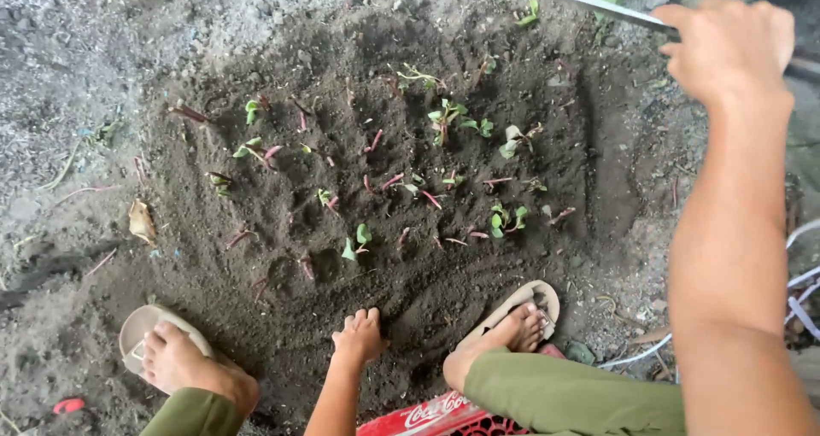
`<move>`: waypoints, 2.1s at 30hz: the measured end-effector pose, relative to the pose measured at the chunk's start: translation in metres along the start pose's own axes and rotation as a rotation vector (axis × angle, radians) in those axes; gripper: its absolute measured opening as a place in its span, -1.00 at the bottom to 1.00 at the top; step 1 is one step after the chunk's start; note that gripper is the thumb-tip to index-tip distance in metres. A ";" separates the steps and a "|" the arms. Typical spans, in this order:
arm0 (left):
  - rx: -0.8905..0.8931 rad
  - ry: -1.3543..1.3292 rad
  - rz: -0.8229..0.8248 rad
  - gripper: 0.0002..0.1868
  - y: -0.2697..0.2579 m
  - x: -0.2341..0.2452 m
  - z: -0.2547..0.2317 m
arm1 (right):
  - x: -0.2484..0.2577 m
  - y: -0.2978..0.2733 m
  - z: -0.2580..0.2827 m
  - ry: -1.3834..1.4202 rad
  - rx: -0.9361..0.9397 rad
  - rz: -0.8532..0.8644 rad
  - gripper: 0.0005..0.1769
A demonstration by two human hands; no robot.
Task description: Planting plant cuttings into a soil bed using a large knife to create holes for each stem.
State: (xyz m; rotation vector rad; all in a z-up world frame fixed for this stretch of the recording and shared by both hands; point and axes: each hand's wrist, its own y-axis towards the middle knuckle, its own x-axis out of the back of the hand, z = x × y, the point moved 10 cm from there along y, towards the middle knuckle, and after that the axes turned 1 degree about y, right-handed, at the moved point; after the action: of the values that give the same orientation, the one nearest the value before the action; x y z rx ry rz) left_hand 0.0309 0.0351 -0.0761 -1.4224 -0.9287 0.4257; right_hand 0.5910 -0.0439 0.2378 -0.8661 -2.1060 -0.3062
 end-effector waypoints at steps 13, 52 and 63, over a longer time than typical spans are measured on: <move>-0.021 0.014 -0.001 -0.44 -0.007 0.001 0.001 | -0.011 0.047 0.075 0.142 -0.138 0.385 -0.72; -0.138 -0.093 0.074 -0.44 0.002 0.002 0.007 | 0.216 0.108 0.307 0.064 0.371 0.093 -0.65; -0.139 -0.066 0.186 -0.32 -0.001 0.006 0.008 | 0.259 0.123 0.403 0.124 0.517 -0.026 -0.46</move>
State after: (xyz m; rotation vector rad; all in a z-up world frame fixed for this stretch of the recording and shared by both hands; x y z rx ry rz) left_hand 0.0284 0.0450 -0.0739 -1.6373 -0.8965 0.5580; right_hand 0.3206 0.3652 0.1712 -0.4983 -1.9488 0.1670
